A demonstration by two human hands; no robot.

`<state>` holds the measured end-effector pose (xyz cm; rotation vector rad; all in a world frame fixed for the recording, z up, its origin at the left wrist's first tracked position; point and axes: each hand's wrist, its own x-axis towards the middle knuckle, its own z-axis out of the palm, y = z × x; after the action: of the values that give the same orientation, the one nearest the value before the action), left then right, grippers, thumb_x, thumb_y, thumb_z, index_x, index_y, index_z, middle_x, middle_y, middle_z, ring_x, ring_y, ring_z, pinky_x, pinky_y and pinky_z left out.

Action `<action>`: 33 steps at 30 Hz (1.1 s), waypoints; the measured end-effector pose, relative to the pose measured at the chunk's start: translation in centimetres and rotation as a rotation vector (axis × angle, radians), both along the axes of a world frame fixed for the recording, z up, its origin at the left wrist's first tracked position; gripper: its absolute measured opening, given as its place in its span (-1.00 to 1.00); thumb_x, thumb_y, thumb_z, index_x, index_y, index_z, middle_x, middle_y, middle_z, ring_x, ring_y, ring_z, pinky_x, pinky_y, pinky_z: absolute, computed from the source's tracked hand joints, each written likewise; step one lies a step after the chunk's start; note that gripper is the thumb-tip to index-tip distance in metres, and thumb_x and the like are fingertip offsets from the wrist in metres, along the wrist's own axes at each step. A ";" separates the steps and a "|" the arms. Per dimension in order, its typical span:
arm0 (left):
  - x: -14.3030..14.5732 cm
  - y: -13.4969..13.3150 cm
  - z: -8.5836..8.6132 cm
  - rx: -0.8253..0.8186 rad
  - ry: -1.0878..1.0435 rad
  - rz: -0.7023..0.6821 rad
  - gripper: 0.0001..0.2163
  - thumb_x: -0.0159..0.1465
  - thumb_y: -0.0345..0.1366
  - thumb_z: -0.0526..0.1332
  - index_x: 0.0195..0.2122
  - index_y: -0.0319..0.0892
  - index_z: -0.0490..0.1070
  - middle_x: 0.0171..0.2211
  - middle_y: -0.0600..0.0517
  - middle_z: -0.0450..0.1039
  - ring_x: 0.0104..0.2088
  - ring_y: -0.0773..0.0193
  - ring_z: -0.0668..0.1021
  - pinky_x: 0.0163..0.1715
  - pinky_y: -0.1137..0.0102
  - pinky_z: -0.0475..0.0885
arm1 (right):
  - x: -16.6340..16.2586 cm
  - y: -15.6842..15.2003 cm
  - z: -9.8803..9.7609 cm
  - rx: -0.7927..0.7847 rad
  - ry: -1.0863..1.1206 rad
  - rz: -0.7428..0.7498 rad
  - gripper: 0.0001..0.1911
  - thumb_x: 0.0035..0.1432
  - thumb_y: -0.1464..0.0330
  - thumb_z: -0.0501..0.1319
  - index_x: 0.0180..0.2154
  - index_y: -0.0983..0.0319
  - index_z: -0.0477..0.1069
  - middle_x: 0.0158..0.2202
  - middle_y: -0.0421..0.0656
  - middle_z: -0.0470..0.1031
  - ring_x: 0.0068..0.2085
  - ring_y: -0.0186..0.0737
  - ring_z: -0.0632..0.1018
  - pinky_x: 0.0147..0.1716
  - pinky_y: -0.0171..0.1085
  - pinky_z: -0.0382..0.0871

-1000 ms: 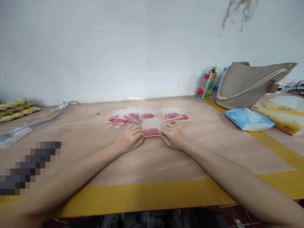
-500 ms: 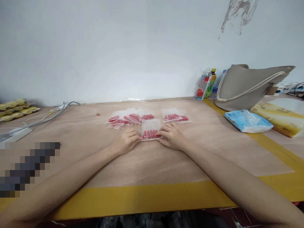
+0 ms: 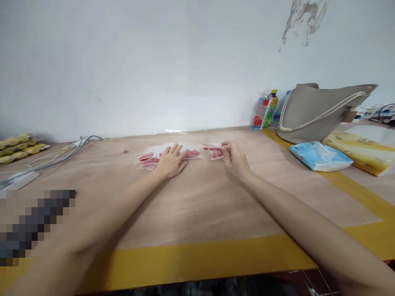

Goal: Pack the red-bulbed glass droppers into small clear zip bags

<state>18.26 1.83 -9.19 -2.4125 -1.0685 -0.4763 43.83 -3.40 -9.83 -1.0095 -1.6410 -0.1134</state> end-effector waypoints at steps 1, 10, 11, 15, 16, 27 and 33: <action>0.1 0.5 -0.1 -0.013 0.012 0.000 -0.61 0.23 -0.16 0.12 0.07 -0.11 0.27 0.07 -0.16 0.26 0.11 -0.08 0.25 0.02 0.04 0.15 | 0.5 0.7 0.0 0.026 -0.049 -0.008 -0.94 0.19 0.35 0.02 -0.34 0.18 0.20 -0.19 0.00 0.41 -0.15 -0.11 0.48 -0.23 -0.10 0.37; -4.0 2.1 -1.1 -0.036 -0.057 0.065 -0.73 0.26 -0.23 0.07 -0.03 -0.04 0.37 -0.08 -0.10 0.43 -0.06 -0.05 0.40 -0.12 -0.05 0.21 | 3.6 6.0 -2.2 -0.136 -0.429 0.005 -0.90 0.08 0.47 0.01 -0.34 0.21 0.24 -0.17 0.02 0.43 -0.20 -0.10 0.47 -0.24 -0.12 0.33; -4.8 2.1 -1.1 -0.030 -0.073 0.071 -0.74 0.25 -0.24 0.08 -0.05 -0.05 0.38 -0.08 -0.11 0.43 -0.06 -0.05 0.40 -0.11 -0.07 0.19 | 3.7 5.9 -2.2 -0.149 -0.481 -0.017 -0.91 0.06 0.46 0.03 -0.34 0.22 0.26 -0.18 0.02 0.44 -0.20 -0.10 0.47 -0.23 -0.13 0.31; -6.8 2.0 -1.0 -0.013 -0.113 0.046 -0.80 0.23 -0.32 0.09 -0.16 -0.10 0.44 -0.13 -0.08 0.48 -0.04 -0.02 0.42 0.01 -0.12 0.08 | 3.0 4.5 -1.8 -0.053 -0.568 -0.191 -0.87 0.01 0.36 0.14 -0.33 0.25 0.34 -0.13 0.05 0.43 -0.10 0.00 0.42 -0.07 -0.02 0.15; -6.8 2.0 -0.9 -0.016 -0.114 0.025 -0.81 0.24 -0.34 0.08 -0.20 -0.11 0.46 -0.16 -0.07 0.49 -0.05 0.01 0.43 0.03 -0.09 0.07 | 2.4 4.1 -1.6 -0.016 -0.574 -0.214 -0.83 0.01 0.32 0.16 -0.32 0.26 0.36 -0.12 0.05 0.43 -0.09 0.01 0.41 -0.04 0.01 0.10; -2.6 -1.8 -1.7 -0.127 -0.254 -0.217 -0.78 0.32 -0.34 0.02 -0.19 -0.19 0.46 -0.18 -0.05 0.52 -0.23 0.22 0.56 -0.25 0.35 0.47 | -4.4 1.8 -1.1 0.137 -0.837 -0.039 -0.83 0.15 0.35 0.09 -0.27 0.21 0.44 -0.32 -0.10 0.49 -0.23 -0.16 0.40 -0.13 -0.11 0.04; -3.0 -2.9 -1.6 -0.180 -0.326 -0.347 -0.79 0.26 -0.27 0.15 -0.12 -0.20 0.42 -0.17 -0.04 0.52 -0.17 0.25 0.55 -0.15 0.37 0.47 | -4.8 2.0 -0.9 0.254 -0.944 0.047 -0.76 0.20 0.44 0.00 -0.35 0.21 0.44 -0.50 -0.17 0.48 -0.39 -0.27 0.38 -0.15 -0.16 0.09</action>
<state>15.27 -1.08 -10.75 -2.7612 -0.8440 -0.9540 39.00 -1.41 -10.73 -0.7451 -2.4066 -0.8489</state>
